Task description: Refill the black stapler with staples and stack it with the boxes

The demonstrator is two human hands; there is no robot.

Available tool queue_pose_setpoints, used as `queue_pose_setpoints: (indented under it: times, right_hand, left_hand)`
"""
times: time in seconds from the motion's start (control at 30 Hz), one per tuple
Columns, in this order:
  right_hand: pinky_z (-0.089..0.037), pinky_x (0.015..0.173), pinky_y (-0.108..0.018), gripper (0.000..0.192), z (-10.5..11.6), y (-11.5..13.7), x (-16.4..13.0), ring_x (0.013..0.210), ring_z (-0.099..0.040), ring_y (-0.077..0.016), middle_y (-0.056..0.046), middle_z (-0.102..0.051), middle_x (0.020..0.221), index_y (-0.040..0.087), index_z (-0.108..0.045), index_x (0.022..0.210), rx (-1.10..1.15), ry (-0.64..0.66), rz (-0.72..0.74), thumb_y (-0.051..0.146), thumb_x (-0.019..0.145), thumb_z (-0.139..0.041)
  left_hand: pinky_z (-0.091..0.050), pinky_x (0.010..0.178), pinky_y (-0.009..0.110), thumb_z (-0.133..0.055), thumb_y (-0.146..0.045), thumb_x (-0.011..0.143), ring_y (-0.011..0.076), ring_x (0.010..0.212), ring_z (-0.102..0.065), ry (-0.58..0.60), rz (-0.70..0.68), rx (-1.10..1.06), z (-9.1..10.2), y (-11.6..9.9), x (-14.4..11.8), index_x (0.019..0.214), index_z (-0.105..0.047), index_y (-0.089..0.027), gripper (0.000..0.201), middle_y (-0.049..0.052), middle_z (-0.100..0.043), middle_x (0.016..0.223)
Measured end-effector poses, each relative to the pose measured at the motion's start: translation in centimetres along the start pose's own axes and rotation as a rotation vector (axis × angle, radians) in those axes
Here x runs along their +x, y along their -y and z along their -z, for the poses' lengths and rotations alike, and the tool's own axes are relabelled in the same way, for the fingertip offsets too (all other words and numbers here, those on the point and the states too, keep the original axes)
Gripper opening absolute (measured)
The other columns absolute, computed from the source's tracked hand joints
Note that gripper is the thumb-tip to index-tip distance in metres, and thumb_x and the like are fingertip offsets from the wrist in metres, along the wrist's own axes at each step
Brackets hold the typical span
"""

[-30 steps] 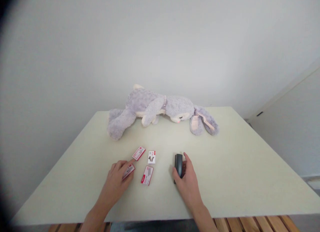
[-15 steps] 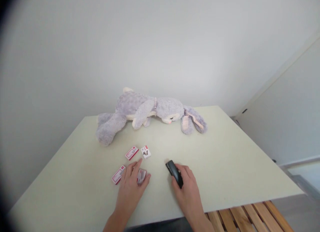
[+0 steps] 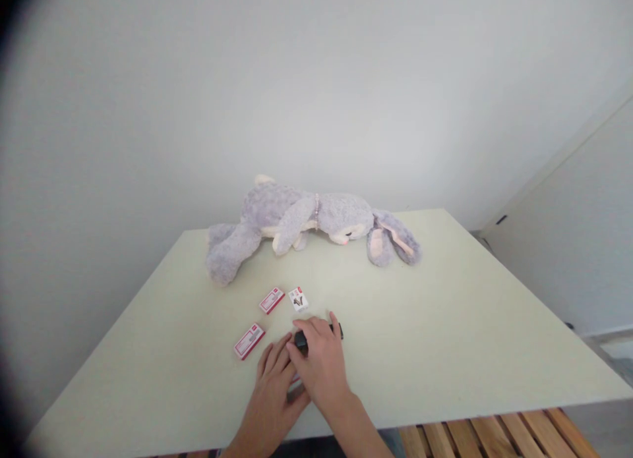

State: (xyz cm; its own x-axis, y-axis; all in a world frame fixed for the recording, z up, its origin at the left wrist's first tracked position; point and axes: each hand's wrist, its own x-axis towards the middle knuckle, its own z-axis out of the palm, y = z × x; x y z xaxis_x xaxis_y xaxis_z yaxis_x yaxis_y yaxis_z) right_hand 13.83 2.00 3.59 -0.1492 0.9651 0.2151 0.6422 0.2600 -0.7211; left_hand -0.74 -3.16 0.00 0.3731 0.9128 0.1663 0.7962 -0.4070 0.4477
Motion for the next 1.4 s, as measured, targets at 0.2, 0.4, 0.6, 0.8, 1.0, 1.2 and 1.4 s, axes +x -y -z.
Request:
queue_pose_setpoints:
  times: [0.2, 0.4, 0.6, 0.8, 1.0, 1.2, 1.4]
  right_hand:
    - [-0.037, 0.117, -0.054, 0.020, 1.2, -0.8, 0.8, 0.103, -0.070, -0.0236, -0.005, -0.077, 0.108, 0.026, -0.076, 0.106, 0.508, -0.197, -0.167, 0.037, 0.091, -0.068]
    - [-0.056, 0.101, -0.046, 0.054, 4.7, -7.3, -0.1, 0.120, -0.066, -0.0278, -0.013, -0.073, 0.124, 0.020, -0.061, 0.137, 0.853, -0.432, -0.500, 0.058, 0.100, -0.051]
    - [-0.064, 0.076, -0.039, 0.059, 6.4, -10.9, -4.1, 0.095, -0.073, -0.0257, -0.007, -0.074, 0.103, 0.023, -0.058, 0.132, 0.791, -0.458, -0.650, 0.065, 0.091, -0.062]
    - [-0.039, 0.047, -0.026, 0.044, 4.5, -7.1, -6.6, 0.049, -0.053, -0.0152, 0.003, -0.059, 0.062, 0.022, -0.069, 0.100, 0.476, 0.162, -0.503, 0.063, 0.096, -0.054]
    - [-0.034, 0.055, -0.025, 0.036, 2.5, -5.7, -5.1, 0.057, -0.052, -0.0152, 0.004, -0.057, 0.060, 0.021, -0.069, 0.083, 0.266, 0.235, -0.409, 0.052, 0.096, -0.057]
    - [-0.031, 0.052, -0.025, 0.036, 3.8, -8.2, -4.7, 0.054, -0.052, -0.0155, 0.003, -0.058, 0.059, 0.020, -0.068, 0.079, 0.253, 0.220, -0.412, 0.051, 0.094, -0.057]
    - [-0.030, 0.054, -0.028, 0.025, 6.4, -6.7, -4.6, 0.052, -0.058, -0.0198, 0.004, -0.059, 0.056, 0.027, -0.067, 0.093, -0.034, 0.114, -0.374, 0.050, 0.095, -0.058]
  left_hand:
    - [-0.032, 0.123, 0.058, -0.066, -0.030, 0.092, 0.0302, 0.151, -0.038, 0.011, 0.011, 0.054, 0.3, 1.2, -0.4, 0.157, -0.041, -0.034, 0.070, 0.007, -0.037, 0.168]
    - [-0.035, 0.122, 0.057, -0.064, -0.026, 0.093, 0.0305, 0.154, -0.034, 0.025, -0.020, 0.026, 1.0, 1.5, -0.2, 0.156, -0.041, -0.038, 0.068, 0.004, -0.027, 0.172]
    - [-0.051, 0.107, 0.049, -0.070, -0.029, 0.089, 0.0308, 0.131, -0.055, -0.091, 0.131, -0.053, 1.3, 3.2, -2.6, 0.138, -0.060, -0.032, 0.050, 0.010, -0.058, 0.143]
    - [-0.054, 0.091, 0.043, -0.072, -0.034, 0.090, 0.0281, 0.110, -0.063, -0.040, 0.126, -0.091, 1.3, 2.1, -2.1, 0.122, -0.069, -0.037, 0.032, 0.005, -0.069, 0.117]
    - [-0.052, 0.093, 0.045, -0.077, -0.032, 0.087, 0.0288, 0.111, -0.062, 0.031, 0.089, -0.182, 1.0, 0.5, 0.5, 0.124, -0.069, -0.036, 0.038, 0.005, -0.069, 0.117]
    - [-0.053, 0.097, 0.046, -0.075, -0.027, 0.089, 0.0280, 0.112, -0.062, 0.050, 0.039, -0.235, 1.5, 2.2, 0.2, 0.124, -0.068, -0.036, 0.038, 0.005, -0.069, 0.117]
    - [-0.049, 0.108, 0.048, -0.075, -0.025, 0.086, 0.0286, 0.127, -0.057, -0.057, 0.065, -0.165, 1.7, 3.3, -0.6, 0.133, -0.062, -0.034, 0.049, 0.006, -0.061, 0.136]
